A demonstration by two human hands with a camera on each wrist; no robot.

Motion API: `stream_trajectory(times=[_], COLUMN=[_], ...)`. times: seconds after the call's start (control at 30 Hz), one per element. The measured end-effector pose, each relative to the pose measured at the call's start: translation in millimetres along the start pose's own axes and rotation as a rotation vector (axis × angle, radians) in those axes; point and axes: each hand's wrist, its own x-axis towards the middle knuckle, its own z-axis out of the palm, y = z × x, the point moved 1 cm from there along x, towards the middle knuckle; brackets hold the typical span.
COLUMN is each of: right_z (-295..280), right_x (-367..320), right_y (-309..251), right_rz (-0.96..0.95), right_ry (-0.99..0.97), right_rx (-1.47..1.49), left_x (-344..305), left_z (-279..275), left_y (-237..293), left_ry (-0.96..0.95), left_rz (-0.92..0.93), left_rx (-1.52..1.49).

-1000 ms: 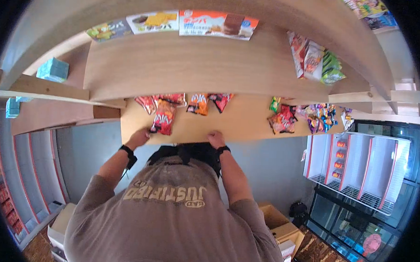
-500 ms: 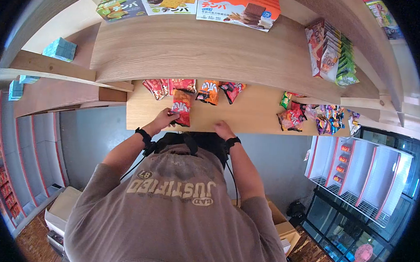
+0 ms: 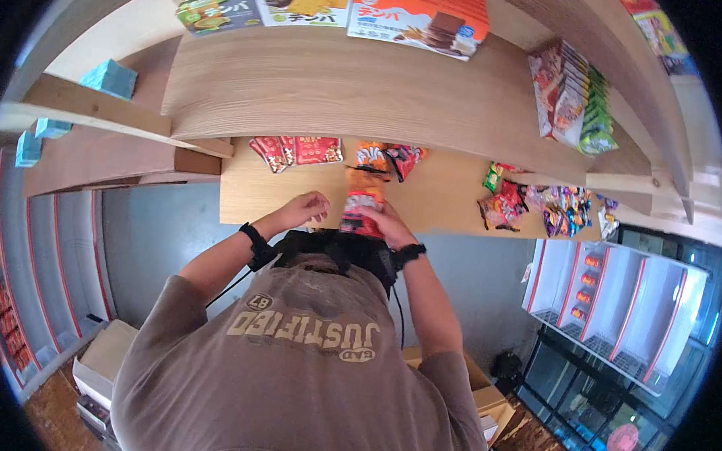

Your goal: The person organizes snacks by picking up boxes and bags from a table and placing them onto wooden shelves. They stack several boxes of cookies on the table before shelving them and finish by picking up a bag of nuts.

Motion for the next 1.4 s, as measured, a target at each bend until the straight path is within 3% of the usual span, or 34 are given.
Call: stream_trajectory(times=[0.07,0.13,0.27,0.33,0.37,0.4,0.47,0.5,0.53,0.6,0.67,0.8,0.87,0.93,1.03,1.17,1.27,1.3,1.33,1.4], right_z=[-26,-57,-123,-156,-183,-189,-191,-191,-187,-171,-160,-131,-118,-110,-101,-92,-82,-79,-76,-65], right_x=[-14,-22,-13,-4,6,10,8,5,-1,-13,-26,-49,-66,-71,-72,-64,-57,-53,-50,-48], right_y=[-5,-10,-17,-10,4,12,28,39,47,64,75,70,68,64,59,56,50,47,44,30], right_rz=[-0.009,-0.122,-0.269,0.04,0.14,0.133,0.153,0.111,0.097,-0.011,0.005,0.171,0.12,0.068,0.146,0.092,0.065,0.053,0.042,0.039], right_ry=[0.169,0.302,0.494,0.676,0.687,0.69,0.678,0.662,0.681,0.657,0.628,0.666,0.656,0.627,0.609,0.608,0.59,0.591,0.59,0.563], right_rx=[0.082,0.175,0.059,0.131,0.118,0.12,-0.076,-0.094,-0.09,-0.052,-0.048,-0.088,-0.043,-0.007,-0.052,-0.02,-0.024,-0.041,-0.06,-0.094], left_x=[3,6,31,48,47,49,54,53,56,64,80,89,100,116,108,109,96,82,82,81], left_z=[-23,-49,-90,-100,-102,-98,-85,-78,-75,-81,-92,-92,-96,-105,-97,-101,-97,-89,-93,-104], left_y=[-10,-15,-26,-22,0,10,32,44,51,61,44,44,41,14,35,39,52,60,54,37], left_ry=[0.14,0.477,0.732,0.898,0.783,0.78,0.911,0.857,0.846,0.488,0.363,0.284,0.327,0.366,0.301,0.293,0.401,0.522,0.523,0.466], left_rz=[0.088,0.034,0.036,0.123,0.003,0.01,0.087,-0.02,0.003,-0.197,-0.156,0.088,-0.013,0.021,-0.091,-0.076,-0.046,0.131,0.13,0.179], left_rx=[-0.019,0.002,0.193,0.46,0.491,0.494,1.018,1.106,1.105,1.436,1.484,1.592,1.446,1.547,1.578,1.626,1.356,1.324,1.324,1.003])
